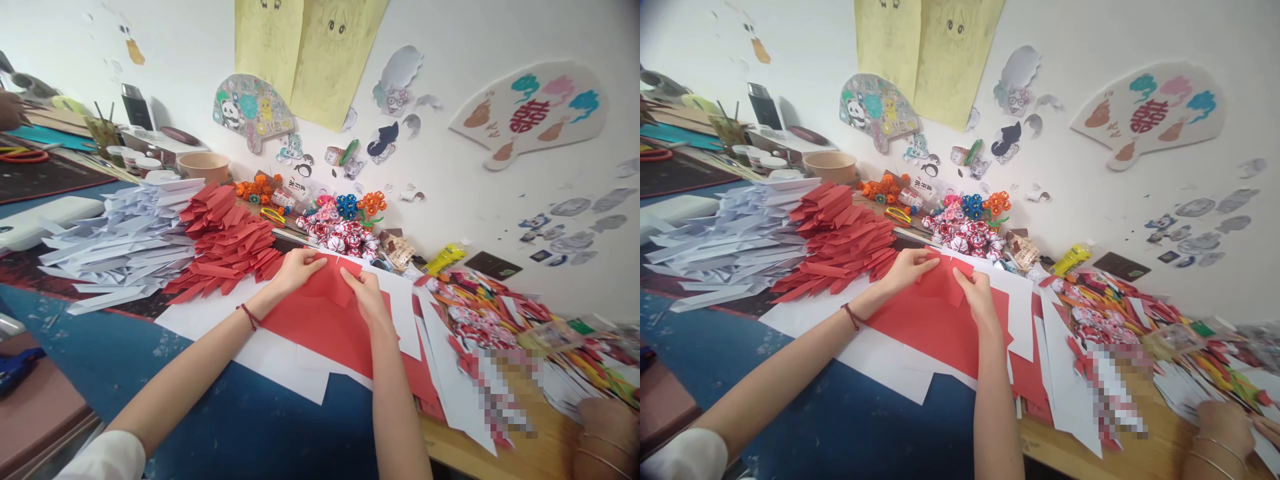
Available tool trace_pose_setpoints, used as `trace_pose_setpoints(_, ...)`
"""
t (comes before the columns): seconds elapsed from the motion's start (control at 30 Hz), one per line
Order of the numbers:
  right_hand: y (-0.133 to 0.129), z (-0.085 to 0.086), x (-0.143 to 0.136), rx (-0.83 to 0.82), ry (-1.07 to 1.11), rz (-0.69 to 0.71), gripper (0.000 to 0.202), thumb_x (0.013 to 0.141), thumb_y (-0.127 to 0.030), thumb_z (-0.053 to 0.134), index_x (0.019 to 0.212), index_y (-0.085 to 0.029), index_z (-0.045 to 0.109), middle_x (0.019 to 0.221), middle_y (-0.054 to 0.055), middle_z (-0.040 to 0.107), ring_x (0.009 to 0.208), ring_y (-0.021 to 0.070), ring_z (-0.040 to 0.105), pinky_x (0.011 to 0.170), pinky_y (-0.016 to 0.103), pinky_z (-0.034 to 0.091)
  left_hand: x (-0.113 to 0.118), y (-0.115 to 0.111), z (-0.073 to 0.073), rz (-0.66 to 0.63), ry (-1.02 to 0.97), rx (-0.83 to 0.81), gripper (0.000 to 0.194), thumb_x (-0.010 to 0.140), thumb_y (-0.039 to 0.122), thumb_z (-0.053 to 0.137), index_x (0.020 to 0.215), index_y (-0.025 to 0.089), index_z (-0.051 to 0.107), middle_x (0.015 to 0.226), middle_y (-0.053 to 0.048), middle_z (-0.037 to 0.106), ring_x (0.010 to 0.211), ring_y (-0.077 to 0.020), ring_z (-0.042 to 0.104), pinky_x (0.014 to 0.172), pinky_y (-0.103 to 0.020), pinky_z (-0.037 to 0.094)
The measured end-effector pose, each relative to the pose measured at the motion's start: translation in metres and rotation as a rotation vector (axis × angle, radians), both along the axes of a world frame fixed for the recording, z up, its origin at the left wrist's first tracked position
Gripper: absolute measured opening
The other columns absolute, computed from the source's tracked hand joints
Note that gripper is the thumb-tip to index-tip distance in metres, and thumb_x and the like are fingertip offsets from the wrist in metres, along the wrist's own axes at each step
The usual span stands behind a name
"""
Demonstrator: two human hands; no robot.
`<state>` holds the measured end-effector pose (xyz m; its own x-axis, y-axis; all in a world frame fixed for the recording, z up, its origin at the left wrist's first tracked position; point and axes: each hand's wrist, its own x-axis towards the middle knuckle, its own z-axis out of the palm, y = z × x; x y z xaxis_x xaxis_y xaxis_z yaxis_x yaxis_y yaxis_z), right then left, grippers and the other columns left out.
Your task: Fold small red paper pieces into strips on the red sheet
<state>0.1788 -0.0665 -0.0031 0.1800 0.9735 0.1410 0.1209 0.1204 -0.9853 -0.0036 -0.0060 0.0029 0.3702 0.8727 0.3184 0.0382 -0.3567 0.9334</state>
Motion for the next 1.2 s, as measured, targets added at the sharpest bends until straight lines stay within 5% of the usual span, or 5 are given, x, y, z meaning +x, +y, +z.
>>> trace_pose_setpoints(0.43, -0.001, 0.005, 0.003, -0.042, 0.244, 0.052, 0.038, 0.067, -0.05, 0.08, 0.085, -0.017, 0.076, 0.093, 0.008, 0.075, 0.085, 0.0271, 0.068, 0.078, 0.037, 0.052, 0.002, -0.006, 0.007, -0.086, -0.204, -0.244, 0.041, 0.071, 0.053, 0.072, 0.078, 0.012, 0.065, 0.055, 0.0, 0.056, 0.049, -0.0107, 0.051, 0.046, -0.021, 0.038)
trace_pose_setpoints(0.77, 0.0, 0.002, 0.004, -0.02, 0.153, -0.048, 0.041, 0.067, -0.052, 0.079, 0.089, -0.018, 0.075, 0.082, 0.006, 0.074, 0.08, 0.0263, 0.067, 0.071, 0.035, 0.052, -0.001, -0.007, 0.008, -0.046, -0.015, -0.076, 0.041, 0.074, 0.05, 0.068, 0.061, 0.014, 0.054, 0.05, 0.005, 0.041, 0.045, -0.0049, 0.032, 0.042, -0.019, 0.024)
trace_pose_setpoints(0.97, 0.0, 0.001, 0.005, -0.046, 0.105, 0.031, 0.039, 0.063, -0.048, 0.083, 0.084, -0.016, 0.075, 0.086, 0.008, 0.074, 0.076, 0.026, 0.067, 0.071, 0.036, 0.052, -0.001, -0.002, 0.004, -0.081, -0.07, -0.08, 0.038, 0.079, 0.05, 0.062, 0.087, 0.013, 0.067, 0.067, 0.0, 0.062, 0.054, -0.0094, 0.049, 0.049, -0.019, 0.033)
trace_pose_setpoints(1.1, -0.001, 0.001, 0.004, -0.021, 0.095, 0.019, 0.039, 0.064, -0.05, 0.081, 0.083, -0.016, 0.074, 0.084, 0.007, 0.074, 0.075, 0.0248, 0.067, 0.071, 0.036, 0.053, -0.001, -0.003, 0.005, -0.03, 0.021, -0.027, 0.036, 0.076, 0.048, 0.066, 0.067, 0.013, 0.059, 0.054, 0.004, 0.05, 0.046, -0.0059, 0.037, 0.045, -0.019, 0.025)
trace_pose_setpoints(1.2, -0.003, 0.002, 0.003, -0.023, 0.101, 0.03, 0.04, 0.065, -0.05, 0.08, 0.085, -0.015, 0.074, 0.085, 0.008, 0.075, 0.076, 0.0244, 0.067, 0.071, 0.036, 0.053, -0.001, -0.006, 0.005, -0.045, 0.027, -0.031, 0.037, 0.075, 0.048, 0.066, 0.063, 0.014, 0.058, 0.053, 0.003, 0.051, 0.048, -0.0075, 0.041, 0.045, -0.02, 0.027)
